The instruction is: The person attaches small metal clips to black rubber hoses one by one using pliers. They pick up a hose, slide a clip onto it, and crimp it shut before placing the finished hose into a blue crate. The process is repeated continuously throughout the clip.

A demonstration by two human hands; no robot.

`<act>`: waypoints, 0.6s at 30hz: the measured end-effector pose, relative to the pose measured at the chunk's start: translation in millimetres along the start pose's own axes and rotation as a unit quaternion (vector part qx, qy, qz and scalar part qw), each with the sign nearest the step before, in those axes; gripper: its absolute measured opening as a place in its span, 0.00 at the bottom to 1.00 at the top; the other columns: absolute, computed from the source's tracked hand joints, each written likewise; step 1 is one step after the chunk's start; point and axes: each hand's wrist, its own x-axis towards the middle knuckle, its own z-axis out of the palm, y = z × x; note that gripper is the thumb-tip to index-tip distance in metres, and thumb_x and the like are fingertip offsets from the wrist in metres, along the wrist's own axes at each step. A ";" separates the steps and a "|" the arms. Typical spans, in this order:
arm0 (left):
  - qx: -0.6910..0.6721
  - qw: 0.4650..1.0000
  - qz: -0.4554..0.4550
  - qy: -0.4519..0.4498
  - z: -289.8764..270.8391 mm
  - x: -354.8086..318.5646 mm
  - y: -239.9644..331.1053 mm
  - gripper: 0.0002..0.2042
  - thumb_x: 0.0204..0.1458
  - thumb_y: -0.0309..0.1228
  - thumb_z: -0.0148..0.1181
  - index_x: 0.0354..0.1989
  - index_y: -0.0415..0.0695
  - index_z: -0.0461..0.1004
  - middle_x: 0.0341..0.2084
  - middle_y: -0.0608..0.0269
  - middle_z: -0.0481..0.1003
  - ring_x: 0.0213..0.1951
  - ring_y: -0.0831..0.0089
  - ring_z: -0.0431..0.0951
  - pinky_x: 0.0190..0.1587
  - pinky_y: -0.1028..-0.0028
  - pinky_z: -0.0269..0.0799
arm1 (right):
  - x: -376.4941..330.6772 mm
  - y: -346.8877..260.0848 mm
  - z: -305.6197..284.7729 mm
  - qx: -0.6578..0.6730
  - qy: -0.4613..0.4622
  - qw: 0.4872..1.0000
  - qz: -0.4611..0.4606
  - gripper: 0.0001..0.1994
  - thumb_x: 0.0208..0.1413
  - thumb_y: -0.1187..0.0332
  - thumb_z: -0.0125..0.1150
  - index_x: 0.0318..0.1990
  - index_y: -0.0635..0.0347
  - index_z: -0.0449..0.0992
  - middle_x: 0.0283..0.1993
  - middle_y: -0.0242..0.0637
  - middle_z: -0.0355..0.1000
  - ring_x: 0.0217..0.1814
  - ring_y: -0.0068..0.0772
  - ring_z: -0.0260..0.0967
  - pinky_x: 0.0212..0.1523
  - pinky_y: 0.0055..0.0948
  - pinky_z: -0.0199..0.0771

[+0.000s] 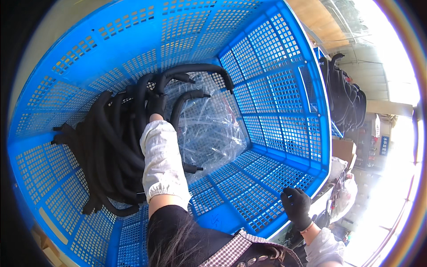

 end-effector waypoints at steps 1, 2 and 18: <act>-0.059 0.998 0.004 -0.021 -0.5 -7.8 -0.5 0.27 0.51 0.42 0.61 0.55 0.40 0.62 0.40 0.53 0.72 0.39 0.62 0.75 0.41 0.68 0.72 | -2.2 0.7 0.6 0.005 0.003 1.000 0.001 0.06 0.51 0.65 0.66 0.35 0.53 0.81 0.31 0.35 0.78 0.25 0.32 0.76 0.27 0.30 0.74; -0.118 0.992 0.006 -0.041 -1.8 -17.1 -0.8 0.22 0.52 0.41 0.61 0.50 0.40 0.66 0.34 0.56 0.73 0.34 0.64 0.75 0.37 0.69 0.72 | -2.2 1.8 0.5 0.009 0.006 1.000 0.000 0.06 0.51 0.65 0.66 0.35 0.53 0.81 0.31 0.35 0.77 0.25 0.32 0.76 0.27 0.30 0.74; -0.316 0.810 0.358 -0.340 -44.4 -362.8 43.3 0.10 0.49 0.35 0.66 0.34 0.42 0.77 0.28 0.58 0.76 0.33 0.62 0.77 0.38 0.68 0.71 | 0.9 5.4 -1.7 0.014 -0.029 0.999 -0.022 0.11 0.53 0.59 0.64 0.38 0.55 0.80 0.31 0.38 0.78 0.23 0.35 0.75 0.29 0.33 0.74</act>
